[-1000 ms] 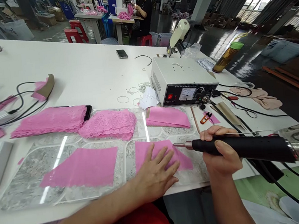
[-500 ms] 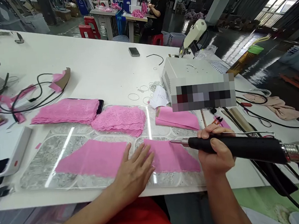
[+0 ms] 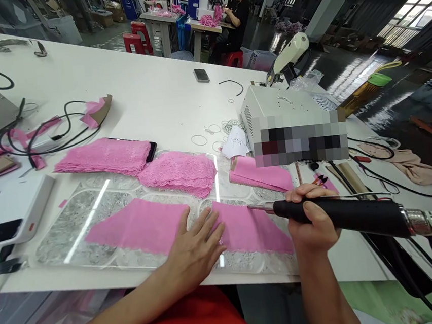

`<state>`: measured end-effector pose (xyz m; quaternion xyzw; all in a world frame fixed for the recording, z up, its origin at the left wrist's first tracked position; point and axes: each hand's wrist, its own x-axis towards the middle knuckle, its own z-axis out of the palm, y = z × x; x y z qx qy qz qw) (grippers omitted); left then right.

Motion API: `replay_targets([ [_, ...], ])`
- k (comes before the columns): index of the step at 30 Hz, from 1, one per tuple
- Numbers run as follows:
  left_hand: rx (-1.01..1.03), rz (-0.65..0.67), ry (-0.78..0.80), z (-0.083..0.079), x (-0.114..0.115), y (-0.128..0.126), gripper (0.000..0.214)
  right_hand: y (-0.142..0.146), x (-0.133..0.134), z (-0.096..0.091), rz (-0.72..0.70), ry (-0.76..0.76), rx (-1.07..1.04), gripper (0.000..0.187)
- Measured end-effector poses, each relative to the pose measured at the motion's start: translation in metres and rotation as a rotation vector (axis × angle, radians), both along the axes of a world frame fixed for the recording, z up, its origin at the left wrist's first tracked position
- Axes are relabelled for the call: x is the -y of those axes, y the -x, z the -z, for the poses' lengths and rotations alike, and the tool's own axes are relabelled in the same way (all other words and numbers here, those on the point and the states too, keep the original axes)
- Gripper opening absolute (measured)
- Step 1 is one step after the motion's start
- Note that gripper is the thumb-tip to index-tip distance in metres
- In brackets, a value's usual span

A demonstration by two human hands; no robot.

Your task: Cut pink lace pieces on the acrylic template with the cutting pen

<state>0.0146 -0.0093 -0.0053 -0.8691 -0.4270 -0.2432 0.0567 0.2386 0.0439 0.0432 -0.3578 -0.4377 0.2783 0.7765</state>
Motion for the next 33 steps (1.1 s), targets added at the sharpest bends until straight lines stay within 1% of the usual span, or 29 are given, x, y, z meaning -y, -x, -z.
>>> replay_targets([
  [5, 0.009, 0.015, -0.005, 0.0, 0.003, 0.0, 0.031, 0.001, 0.0, -0.002, 0.005, 0.001, -0.023, 0.016],
  [9, 0.015, 0.045, 0.003, -0.001, 0.005, 0.002, 0.032, 0.008, 0.002, -0.005, -0.001, 0.003, -0.02, 0.016],
  [13, -0.009, 0.07, -0.006, -0.001, 0.008, 0.005, 0.032, 0.017, 0.001, -0.007, -0.037, 0.025, -0.024, 0.014],
  [17, -0.037, 0.079, 0.018, 0.0, 0.011, 0.007, 0.034, 0.023, 0.0, -0.008, -0.07, 0.035, -0.039, 0.014],
  [21, -0.038, 0.077, 0.036, 0.001, 0.012, 0.007, 0.035, 0.025, -0.002, -0.007, -0.072, 0.031, -0.042, 0.014],
  [33, -0.021, 0.083, 0.028, 0.004, 0.011, 0.006, 0.035, 0.025, -0.003, -0.006, -0.065, 0.039, -0.039, 0.013],
])
